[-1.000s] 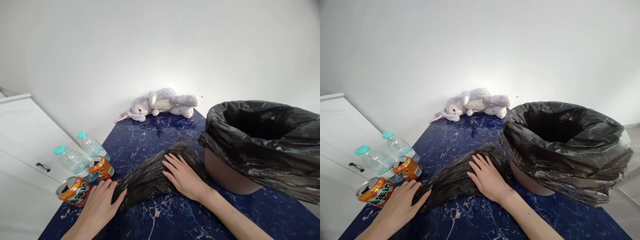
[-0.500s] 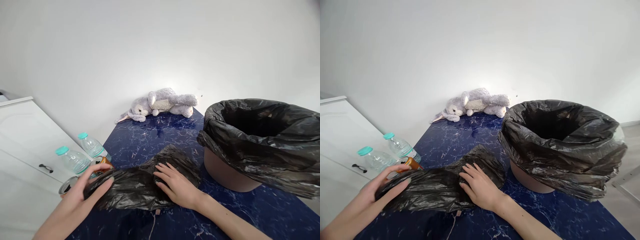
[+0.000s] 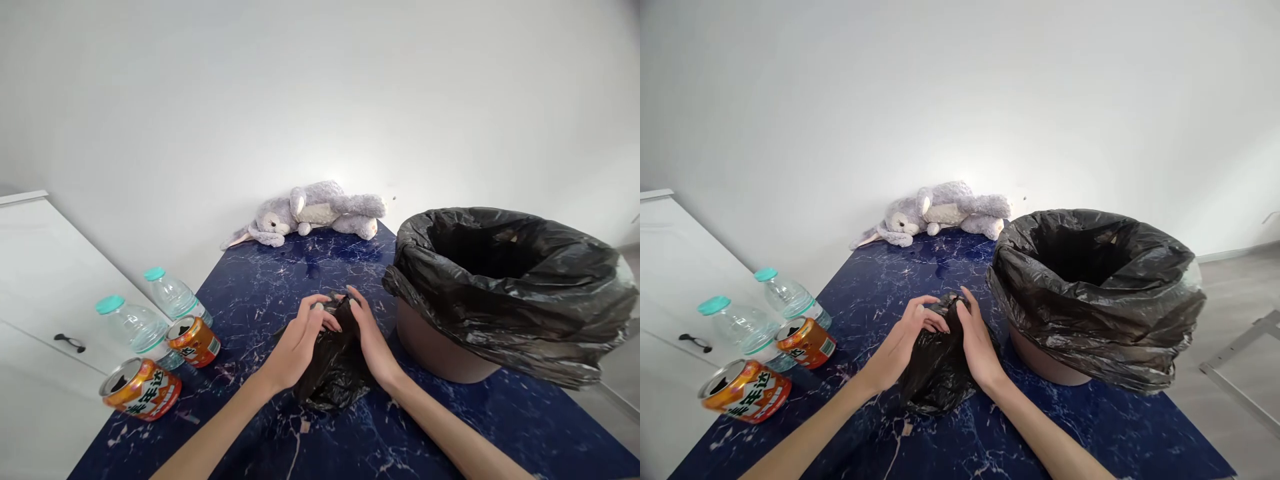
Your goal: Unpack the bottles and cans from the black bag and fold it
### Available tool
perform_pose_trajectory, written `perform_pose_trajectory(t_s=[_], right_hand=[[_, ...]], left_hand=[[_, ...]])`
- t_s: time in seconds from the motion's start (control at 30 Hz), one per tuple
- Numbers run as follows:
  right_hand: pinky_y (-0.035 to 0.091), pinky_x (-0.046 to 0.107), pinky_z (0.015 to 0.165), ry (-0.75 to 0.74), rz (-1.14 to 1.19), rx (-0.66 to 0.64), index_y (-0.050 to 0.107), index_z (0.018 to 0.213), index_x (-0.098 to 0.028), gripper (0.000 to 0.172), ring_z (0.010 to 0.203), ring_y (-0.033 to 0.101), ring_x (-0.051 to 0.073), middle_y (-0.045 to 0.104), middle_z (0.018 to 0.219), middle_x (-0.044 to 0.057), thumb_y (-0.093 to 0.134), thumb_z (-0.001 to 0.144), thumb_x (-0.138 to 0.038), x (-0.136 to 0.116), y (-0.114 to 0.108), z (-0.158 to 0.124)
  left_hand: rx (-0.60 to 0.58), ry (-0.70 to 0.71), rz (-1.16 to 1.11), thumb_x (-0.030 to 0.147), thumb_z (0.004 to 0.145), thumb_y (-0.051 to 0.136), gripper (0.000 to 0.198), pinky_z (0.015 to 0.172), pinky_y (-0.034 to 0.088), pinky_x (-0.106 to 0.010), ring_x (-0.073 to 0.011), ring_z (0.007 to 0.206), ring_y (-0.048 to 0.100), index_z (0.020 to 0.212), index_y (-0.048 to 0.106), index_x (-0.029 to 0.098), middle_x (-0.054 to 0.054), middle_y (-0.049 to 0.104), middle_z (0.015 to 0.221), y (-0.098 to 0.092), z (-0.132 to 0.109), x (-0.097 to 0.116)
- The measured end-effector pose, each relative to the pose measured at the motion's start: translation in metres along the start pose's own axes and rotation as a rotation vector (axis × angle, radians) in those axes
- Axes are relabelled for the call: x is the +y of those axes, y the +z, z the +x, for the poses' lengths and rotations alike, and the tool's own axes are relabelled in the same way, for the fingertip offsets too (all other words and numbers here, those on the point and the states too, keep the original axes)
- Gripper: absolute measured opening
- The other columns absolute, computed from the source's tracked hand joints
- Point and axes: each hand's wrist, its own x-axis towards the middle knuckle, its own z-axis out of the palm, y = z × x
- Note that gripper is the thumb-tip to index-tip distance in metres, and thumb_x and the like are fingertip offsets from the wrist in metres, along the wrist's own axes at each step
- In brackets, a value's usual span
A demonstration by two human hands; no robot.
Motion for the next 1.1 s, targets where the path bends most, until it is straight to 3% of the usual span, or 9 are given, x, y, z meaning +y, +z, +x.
perform_pose_trajectory(t_s=[0.1,0.23,0.4,0.5,0.63,0.73,0.83,1.0,1.1], right_hand=[[0.041,0.053,0.124,0.088,-0.014,0.157,0.030,0.165,-0.028,0.063,0.151,0.047,0.028,0.048,0.163,0.012,0.036,0.110,-0.056,-0.001,-0.003,-0.003],[0.031,0.053,0.131,-0.125,-0.221,0.144,0.034,0.163,-0.022,0.056,0.159,0.032,0.027,0.039,0.169,0.012,0.035,0.112,-0.044,-0.011,-0.004,-0.008],[0.021,0.053,0.136,-0.313,-0.421,-0.019,0.047,0.158,-0.021,0.050,0.162,0.027,0.023,0.044,0.168,0.007,0.029,0.114,-0.036,-0.011,-0.001,-0.010],[0.018,0.054,0.137,-0.274,-0.536,-0.161,0.048,0.160,-0.016,0.057,0.164,0.024,0.025,0.040,0.171,0.007,0.025,0.115,-0.041,-0.002,0.003,-0.009],[0.014,0.059,0.136,-0.151,-0.648,-0.324,0.047,0.162,-0.015,0.065,0.164,0.021,0.029,0.033,0.173,0.009,0.019,0.115,-0.051,0.010,0.006,-0.006],[0.014,0.058,0.136,-0.122,-0.677,-0.387,0.046,0.163,-0.017,0.068,0.164,0.023,0.028,0.032,0.173,0.010,0.014,0.114,-0.053,0.014,0.004,-0.003],[0.014,0.056,0.136,-0.148,-0.693,-0.409,0.045,0.163,-0.018,0.068,0.164,0.022,0.027,0.030,0.174,0.010,0.014,0.114,-0.054,0.016,0.002,-0.001],[0.015,0.056,0.136,-0.140,-0.668,-0.435,0.041,0.165,-0.025,0.066,0.164,0.019,0.026,0.028,0.175,0.005,0.019,0.113,-0.059,0.018,0.000,0.001],[0.013,0.055,0.136,-0.127,-0.662,-0.471,0.039,0.166,-0.025,0.067,0.165,0.015,0.026,0.024,0.176,0.003,0.020,0.113,-0.061,0.018,-0.002,0.001]], left_hand=[[0.052,0.116,0.205,0.046,0.115,0.030,0.040,0.116,0.047,-0.044,-0.0238,0.129,0.063,0.131,0.060,0.025,-0.009,0.071,0.132,0.005,-0.008,-0.013],[-0.079,0.204,0.480,0.037,0.115,0.034,0.040,0.130,0.033,-0.051,-0.0259,0.156,0.040,0.145,0.059,0.027,-0.007,0.058,0.158,0.006,-0.017,-0.028],[-0.311,0.276,0.643,0.040,0.115,0.036,0.055,0.133,0.028,-0.056,-0.0290,0.163,0.029,0.168,0.033,0.026,-0.008,0.040,0.172,0.017,-0.021,-0.044],[-0.311,0.346,0.681,0.040,0.113,0.041,0.061,0.132,0.031,-0.056,-0.0312,0.161,0.033,0.170,0.028,0.024,-0.011,0.038,0.172,0.025,-0.021,-0.052],[-0.292,0.384,0.678,0.038,0.112,0.045,0.057,0.131,0.033,-0.056,-0.0309,0.158,0.039,0.166,0.038,0.023,-0.012,0.044,0.169,0.025,-0.021,-0.056],[-0.274,0.427,0.650,0.034,0.110,0.051,0.049,0.129,0.038,-0.055,-0.0307,0.154,0.047,0.157,0.052,0.023,-0.012,0.057,0.160,0.014,-0.023,-0.062],[-0.198,0.458,0.634,0.021,0.105,0.053,0.042,0.127,0.041,-0.053,-0.0292,0.151,0.051,0.146,0.063,0.026,-0.009,0.065,0.151,-0.010,-0.030,-0.074],[-0.079,0.334,0.682,0.003,0.086,0.052,0.063,0.128,0.039,-0.054,-0.0285,0.151,0.047,0.143,0.062,0.028,-0.006,0.061,0.154,-0.057,-0.044,-0.097],[-0.053,0.272,0.704,0.007,0.092,0.053,0.061,0.128,0.037,-0.056,-0.0286,0.155,0.041,0.148,0.058,0.032,-0.004,0.054,0.161,-0.069,-0.045,-0.104]])
